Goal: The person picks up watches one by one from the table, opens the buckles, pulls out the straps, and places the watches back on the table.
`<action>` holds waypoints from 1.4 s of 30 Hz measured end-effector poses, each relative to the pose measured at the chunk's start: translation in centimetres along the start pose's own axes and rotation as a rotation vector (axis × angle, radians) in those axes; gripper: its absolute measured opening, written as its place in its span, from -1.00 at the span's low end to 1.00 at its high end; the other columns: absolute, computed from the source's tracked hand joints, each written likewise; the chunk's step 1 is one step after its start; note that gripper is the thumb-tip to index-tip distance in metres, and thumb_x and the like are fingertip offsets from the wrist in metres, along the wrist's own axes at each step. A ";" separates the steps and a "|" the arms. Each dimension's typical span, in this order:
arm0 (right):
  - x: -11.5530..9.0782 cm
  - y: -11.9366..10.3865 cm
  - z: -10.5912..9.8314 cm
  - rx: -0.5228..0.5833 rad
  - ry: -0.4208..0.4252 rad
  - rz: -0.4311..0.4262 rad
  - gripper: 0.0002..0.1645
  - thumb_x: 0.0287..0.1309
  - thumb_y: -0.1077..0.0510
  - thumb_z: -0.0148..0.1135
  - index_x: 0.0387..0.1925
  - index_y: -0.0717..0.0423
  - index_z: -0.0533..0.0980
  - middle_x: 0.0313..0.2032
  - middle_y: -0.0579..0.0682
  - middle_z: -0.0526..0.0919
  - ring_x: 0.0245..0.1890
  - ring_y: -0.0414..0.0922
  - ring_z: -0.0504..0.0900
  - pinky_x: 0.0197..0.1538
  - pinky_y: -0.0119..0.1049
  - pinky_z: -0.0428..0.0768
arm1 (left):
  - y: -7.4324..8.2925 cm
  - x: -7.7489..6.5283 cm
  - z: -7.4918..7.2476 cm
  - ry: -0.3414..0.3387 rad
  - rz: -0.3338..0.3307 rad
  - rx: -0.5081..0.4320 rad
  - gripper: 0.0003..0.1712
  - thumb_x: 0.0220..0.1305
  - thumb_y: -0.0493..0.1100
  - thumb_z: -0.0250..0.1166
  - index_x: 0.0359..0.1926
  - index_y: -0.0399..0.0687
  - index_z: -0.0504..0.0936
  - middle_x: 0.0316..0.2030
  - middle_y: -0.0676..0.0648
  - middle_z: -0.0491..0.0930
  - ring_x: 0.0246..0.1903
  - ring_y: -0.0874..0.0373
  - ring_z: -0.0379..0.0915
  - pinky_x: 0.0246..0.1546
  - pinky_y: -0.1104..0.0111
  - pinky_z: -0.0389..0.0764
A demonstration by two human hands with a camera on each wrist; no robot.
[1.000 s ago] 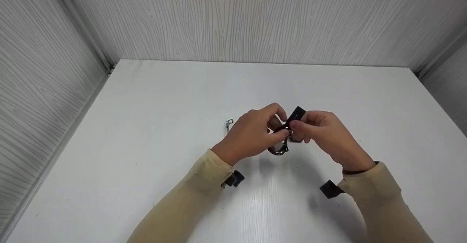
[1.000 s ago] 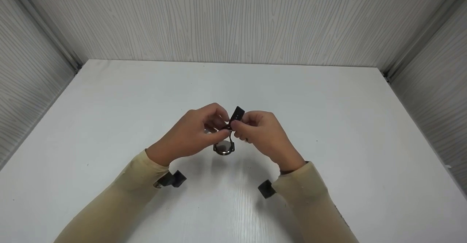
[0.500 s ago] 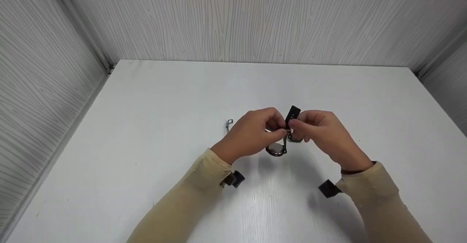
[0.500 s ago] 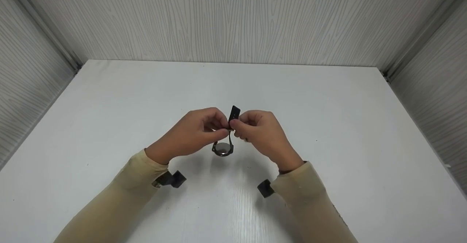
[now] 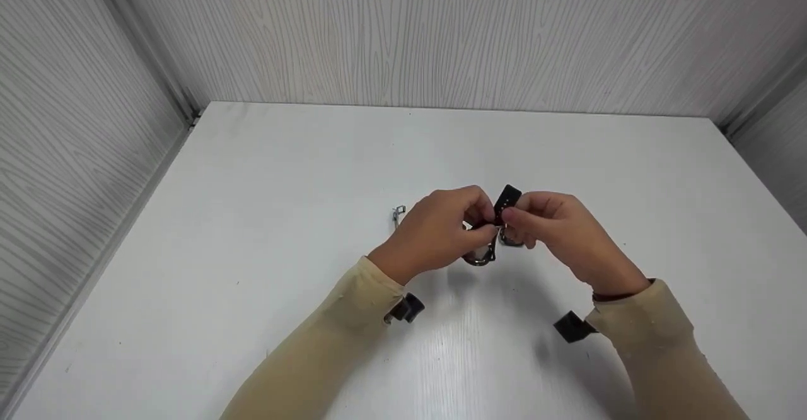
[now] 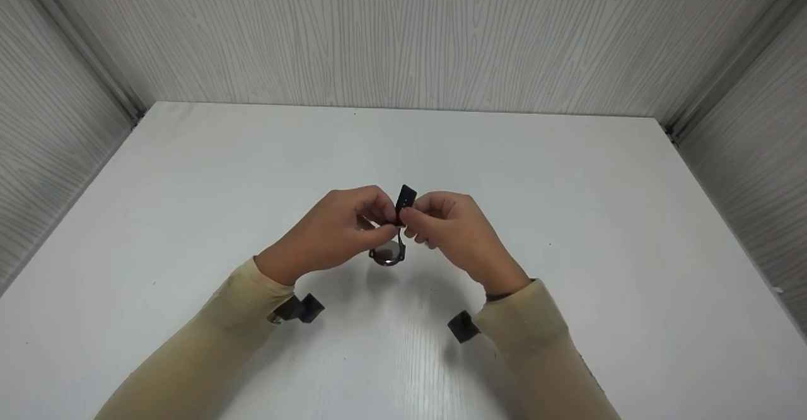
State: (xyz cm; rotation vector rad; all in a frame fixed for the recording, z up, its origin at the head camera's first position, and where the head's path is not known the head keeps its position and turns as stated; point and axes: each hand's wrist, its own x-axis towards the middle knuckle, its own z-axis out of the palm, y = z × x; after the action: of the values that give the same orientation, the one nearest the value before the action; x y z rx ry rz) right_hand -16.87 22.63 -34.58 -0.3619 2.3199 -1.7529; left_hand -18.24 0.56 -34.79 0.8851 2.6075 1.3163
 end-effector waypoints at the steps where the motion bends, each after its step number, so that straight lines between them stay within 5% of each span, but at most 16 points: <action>1: 0.0 0.0 0.0 -0.003 -0.001 0.000 -0.63 0.42 0.08 0.30 -0.33 0.37 0.52 -0.44 -0.02 0.60 -0.35 -0.11 0.52 -0.23 -0.32 0.51 | 0.0 0.0 0.0 -0.001 0.000 -0.002 -0.93 0.38 -0.14 0.35 -0.21 0.02 0.61 -0.30 0.17 0.71 -0.25 0.39 0.60 -0.17 0.40 0.55; 10: 0.1 0.2 0.2 -0.029 -0.028 0.010 -0.70 0.38 0.13 0.32 -0.22 0.34 0.50 -0.36 0.09 0.64 -0.34 -0.11 0.55 -0.22 -0.33 0.54 | -0.6 0.1 0.5 0.083 0.122 0.123 -0.92 0.32 -0.15 0.36 -0.20 0.07 0.63 -0.35 0.26 0.68 -0.30 0.46 0.55 -0.23 0.42 0.52; 16: -0.1 0.4 0.5 -0.112 0.031 0.025 -0.70 0.36 0.11 0.35 -0.25 0.31 0.52 -0.36 0.10 0.64 -0.35 -0.10 0.56 -0.22 -0.33 0.55 | -0.6 0.1 0.7 0.090 0.146 0.183 -0.88 0.31 -0.16 0.38 -0.17 0.08 0.61 -0.37 0.27 0.67 -0.34 0.42 0.51 -0.27 0.43 0.49; 26: -0.2 -0.2 1.1 -0.290 0.095 0.052 -0.74 0.35 0.03 0.33 -0.26 0.19 0.61 -0.39 0.04 0.68 -0.32 -0.09 0.57 -0.20 -0.28 0.52 | -0.6 -0.1 0.9 0.197 0.300 0.333 -0.92 0.27 -0.25 0.34 -0.27 0.04 0.62 -0.43 0.15 0.59 -0.47 0.34 0.38 -0.40 0.46 0.42; 36: -0.1 -0.2 1.1 -0.330 0.099 0.047 -0.76 0.37 0.05 0.30 -0.25 0.18 0.60 -0.34 0.09 0.71 -0.30 -0.06 0.59 -0.18 -0.28 0.55 | -0.6 -0.1 0.9 0.203 0.310 0.337 -0.92 0.27 -0.26 0.34 -0.27 0.02 0.63 -0.43 0.14 0.60 -0.47 0.33 0.38 -0.41 0.45 0.42; 42: -0.1 0.0 0.8 -0.262 0.054 0.034 -0.77 0.39 0.09 0.26 -0.22 0.22 0.62 -0.36 0.08 0.65 -0.29 -0.05 0.57 -0.17 -0.25 0.52 | -0.5 -0.1 0.9 0.189 0.301 0.310 -0.93 0.27 -0.25 0.35 -0.25 0.01 0.64 -0.37 0.14 0.66 -0.42 0.34 0.45 -0.36 0.46 0.47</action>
State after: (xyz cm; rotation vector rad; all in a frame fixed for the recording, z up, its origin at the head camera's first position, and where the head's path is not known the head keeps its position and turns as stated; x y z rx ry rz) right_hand -16.52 21.95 -34.82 -0.3178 2.5850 -1.4620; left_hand -18.09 0.88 -35.75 1.3027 2.9734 1.1154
